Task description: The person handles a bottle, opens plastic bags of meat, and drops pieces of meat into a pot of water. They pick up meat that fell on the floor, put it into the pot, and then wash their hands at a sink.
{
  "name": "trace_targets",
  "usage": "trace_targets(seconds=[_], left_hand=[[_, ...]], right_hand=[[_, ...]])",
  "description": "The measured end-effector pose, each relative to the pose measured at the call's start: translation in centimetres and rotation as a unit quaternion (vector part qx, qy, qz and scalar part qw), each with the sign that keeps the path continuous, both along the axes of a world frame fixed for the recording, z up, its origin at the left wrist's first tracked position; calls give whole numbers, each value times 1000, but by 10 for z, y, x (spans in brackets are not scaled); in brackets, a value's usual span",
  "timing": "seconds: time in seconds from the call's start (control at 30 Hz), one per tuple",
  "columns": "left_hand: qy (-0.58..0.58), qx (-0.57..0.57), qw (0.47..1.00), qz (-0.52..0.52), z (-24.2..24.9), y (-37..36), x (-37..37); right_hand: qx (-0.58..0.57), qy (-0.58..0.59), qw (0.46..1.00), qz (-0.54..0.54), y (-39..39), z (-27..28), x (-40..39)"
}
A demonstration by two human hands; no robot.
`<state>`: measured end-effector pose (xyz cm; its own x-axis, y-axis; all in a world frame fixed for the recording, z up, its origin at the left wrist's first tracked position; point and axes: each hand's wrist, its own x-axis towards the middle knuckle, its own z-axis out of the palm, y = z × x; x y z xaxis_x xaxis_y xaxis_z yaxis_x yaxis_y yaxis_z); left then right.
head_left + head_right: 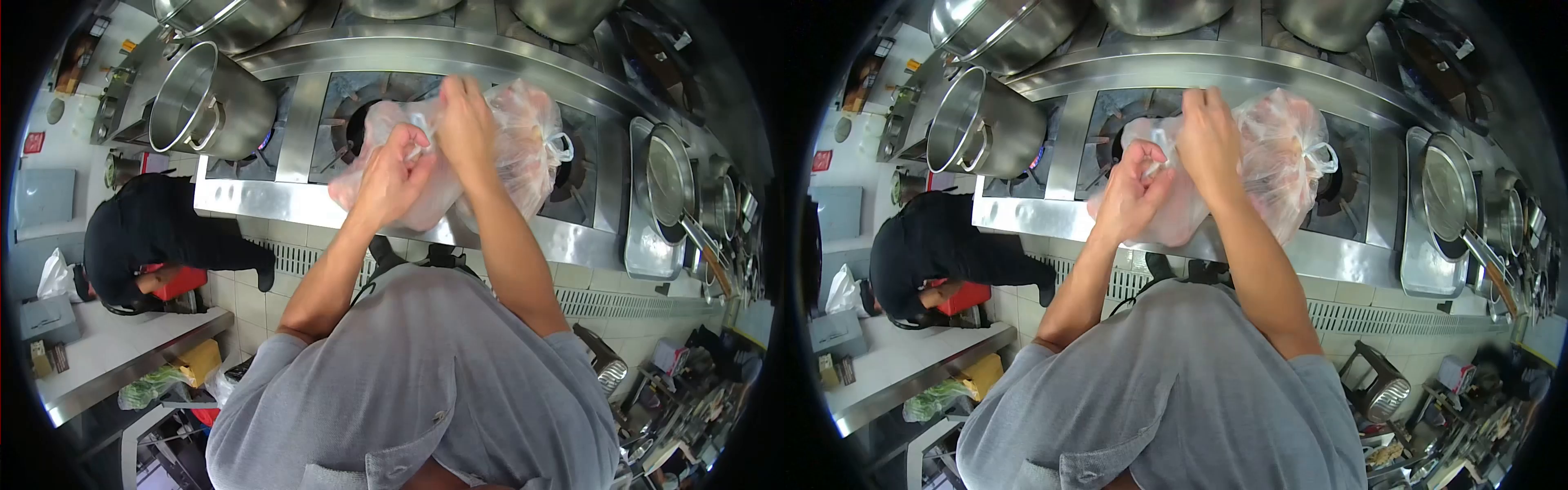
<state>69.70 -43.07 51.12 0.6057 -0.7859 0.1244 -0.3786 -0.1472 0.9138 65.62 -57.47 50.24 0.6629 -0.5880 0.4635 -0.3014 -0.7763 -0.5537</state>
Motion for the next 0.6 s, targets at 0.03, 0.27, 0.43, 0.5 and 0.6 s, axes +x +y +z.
trace_targets(seconds=[0.03, 0.27, 0.43, 0.5, 0.6], left_hand=[[-22, 32, 999, -4, 3, 2, 0], [-26, -21, 999, -32, 12, 8, 25], [16, -43, 997, -65, 4, 19, 18], [26, -20, 996, -87, 3, 22, 15], [-1, 20, 992, -125, 7, 23, 12]], right_hand=[[-5, 7, 1000, 4, -2, 2, 7], [-37, 88, 995, -24, -18, -3, 52], [-30, 110, 991, -69, -25, -13, 50], [-41, 120, 989, -80, -29, -21, 43], [-37, 159, 980, -118, -38, -33, 41]])
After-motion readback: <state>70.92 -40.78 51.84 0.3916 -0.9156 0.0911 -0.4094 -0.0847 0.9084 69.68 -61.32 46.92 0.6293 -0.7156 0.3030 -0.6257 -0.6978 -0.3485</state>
